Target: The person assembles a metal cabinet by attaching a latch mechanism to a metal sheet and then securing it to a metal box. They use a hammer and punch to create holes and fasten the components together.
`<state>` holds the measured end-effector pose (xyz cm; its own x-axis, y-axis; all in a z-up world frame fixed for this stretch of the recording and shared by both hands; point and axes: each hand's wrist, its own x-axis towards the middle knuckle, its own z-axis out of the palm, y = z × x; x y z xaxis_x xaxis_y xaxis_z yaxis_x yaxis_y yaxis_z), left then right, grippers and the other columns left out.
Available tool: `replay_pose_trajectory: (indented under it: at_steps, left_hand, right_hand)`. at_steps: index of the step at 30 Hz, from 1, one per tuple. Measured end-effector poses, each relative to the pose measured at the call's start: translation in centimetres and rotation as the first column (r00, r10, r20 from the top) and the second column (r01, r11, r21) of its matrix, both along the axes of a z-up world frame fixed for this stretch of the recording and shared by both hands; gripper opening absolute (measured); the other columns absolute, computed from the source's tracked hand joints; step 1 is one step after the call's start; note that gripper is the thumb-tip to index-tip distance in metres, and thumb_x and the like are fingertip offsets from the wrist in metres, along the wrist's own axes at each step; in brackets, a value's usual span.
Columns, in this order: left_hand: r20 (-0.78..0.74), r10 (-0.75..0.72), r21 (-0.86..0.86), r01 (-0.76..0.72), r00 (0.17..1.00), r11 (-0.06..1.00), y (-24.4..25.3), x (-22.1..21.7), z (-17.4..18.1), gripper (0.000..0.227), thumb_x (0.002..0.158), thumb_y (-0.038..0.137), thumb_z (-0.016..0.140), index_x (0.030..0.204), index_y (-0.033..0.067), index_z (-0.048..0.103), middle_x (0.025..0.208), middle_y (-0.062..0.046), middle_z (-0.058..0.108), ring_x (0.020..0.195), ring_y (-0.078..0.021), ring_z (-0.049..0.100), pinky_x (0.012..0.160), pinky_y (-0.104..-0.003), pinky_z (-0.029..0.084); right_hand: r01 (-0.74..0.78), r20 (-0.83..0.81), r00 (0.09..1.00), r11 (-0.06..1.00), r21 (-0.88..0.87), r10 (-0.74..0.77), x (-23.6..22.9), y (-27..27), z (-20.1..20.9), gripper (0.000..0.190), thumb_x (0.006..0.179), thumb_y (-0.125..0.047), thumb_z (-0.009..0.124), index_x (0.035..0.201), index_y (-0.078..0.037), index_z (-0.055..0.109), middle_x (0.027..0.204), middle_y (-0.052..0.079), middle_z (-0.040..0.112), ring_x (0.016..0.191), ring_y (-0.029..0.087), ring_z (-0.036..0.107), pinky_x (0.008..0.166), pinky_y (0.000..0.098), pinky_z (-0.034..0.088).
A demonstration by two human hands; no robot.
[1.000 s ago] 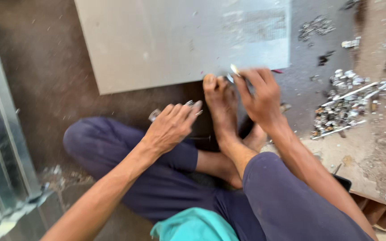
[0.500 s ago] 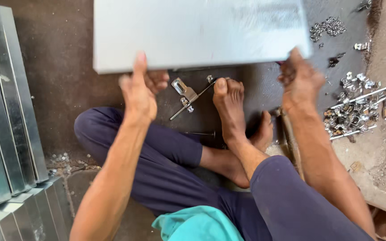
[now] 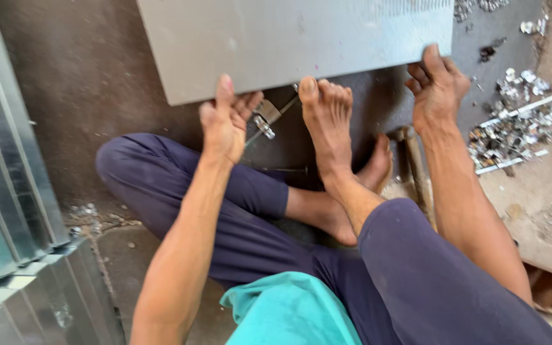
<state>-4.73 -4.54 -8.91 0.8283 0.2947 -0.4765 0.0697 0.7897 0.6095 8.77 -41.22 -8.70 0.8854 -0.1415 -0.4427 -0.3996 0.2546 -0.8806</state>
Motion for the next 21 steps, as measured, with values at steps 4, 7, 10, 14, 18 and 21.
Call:
replay_pose_trajectory:
  at_steps: [4,7,10,14,18,21]
  left_hand:
    - [-0.022,-0.008,-0.002,0.008,1.0,1.0,-0.3,0.6,0.0,0.041,0.101,0.03,0.068,0.117,-0.0073,0.061,0.114,-0.016,0.07,0.106,-0.0279,0.072,0.099,-0.045,0.062]
    - [-0.184,-0.066,0.106,0.087,0.981,0.991,-1.0,-0.1,3.2,0.044,0.1,0.035,0.065,0.113,-0.007,0.064,0.111,-0.017,0.072,0.101,-0.0272,0.073,0.089,-0.042,0.063]
    - [-0.302,-0.289,0.892,0.377,0.908,0.251,-2.7,-1.9,6.4,0.029,0.088,0.011,0.066,0.115,0.0021,0.071,0.109,-0.014,0.074,0.098,-0.0263,0.075,0.088,-0.039,0.062]
    - [-0.537,-0.6,0.844,0.372,0.594,-0.387,-5.3,-4.4,4.7,0.026,0.074,0.01,0.075,0.099,0.0057,0.07,0.103,-0.015,0.071,0.099,-0.0354,0.069,0.078,-0.047,0.057]
    - [-0.487,-0.587,0.867,0.44,0.646,-0.234,-3.8,-5.6,2.5,0.014,0.078,0.006,0.072,0.093,0.0082,0.071,0.094,-0.011,0.072,0.092,-0.0311,0.07,0.079,-0.043,0.057]
    - [-0.217,-0.471,0.616,0.494,0.855,0.614,-1.3,-2.8,3.6,0.01,0.102,0.011,0.065,0.101,0.0023,0.069,0.085,-0.004,0.067,0.076,-0.0142,0.064,0.07,-0.031,0.055]
  right_hand:
    - [0.01,0.002,1.0,0.999,-0.04,-0.01,1.1,0.8,0.4,0.025,0.096,-0.025,0.085,0.096,-0.006,0.069,0.088,0.006,0.072,0.08,0.02,0.072,0.067,0.0323,0.056]
    - [-0.077,-0.048,0.996,0.996,-0.045,0.075,-0.3,0.7,2.1,0.025,0.097,-0.028,0.081,0.102,-0.006,0.069,0.095,0.005,0.073,0.086,0.018,0.073,0.07,0.0299,0.058]
    - [-0.332,-0.129,0.935,0.688,-0.645,0.33,-4.9,-1.1,6.3,0.03,0.109,-0.032,0.069,0.119,-0.004,0.07,0.101,0.005,0.072,0.09,0.018,0.069,0.076,0.031,0.056]
    - [-0.213,-0.087,0.696,0.088,-0.973,0.713,-12.7,-0.6,7.3,0.028,0.108,-0.019,0.063,0.127,0.001,0.067,0.111,0.016,0.072,0.101,0.025,0.069,0.09,0.0387,0.055]
    - [-0.14,0.082,0.75,0.279,-0.95,0.657,-13.8,8.6,3.3,0.027,0.109,-0.018,0.054,0.125,-0.001,0.067,0.113,0.015,0.073,0.104,0.025,0.069,0.096,0.0402,0.055]
    - [-0.135,0.121,0.918,0.586,-0.799,0.378,-12.7,11.2,3.8,0.028,0.111,-0.017,0.047,0.123,-0.002,0.067,0.115,0.015,0.074,0.106,0.025,0.069,0.1,0.0413,0.054]
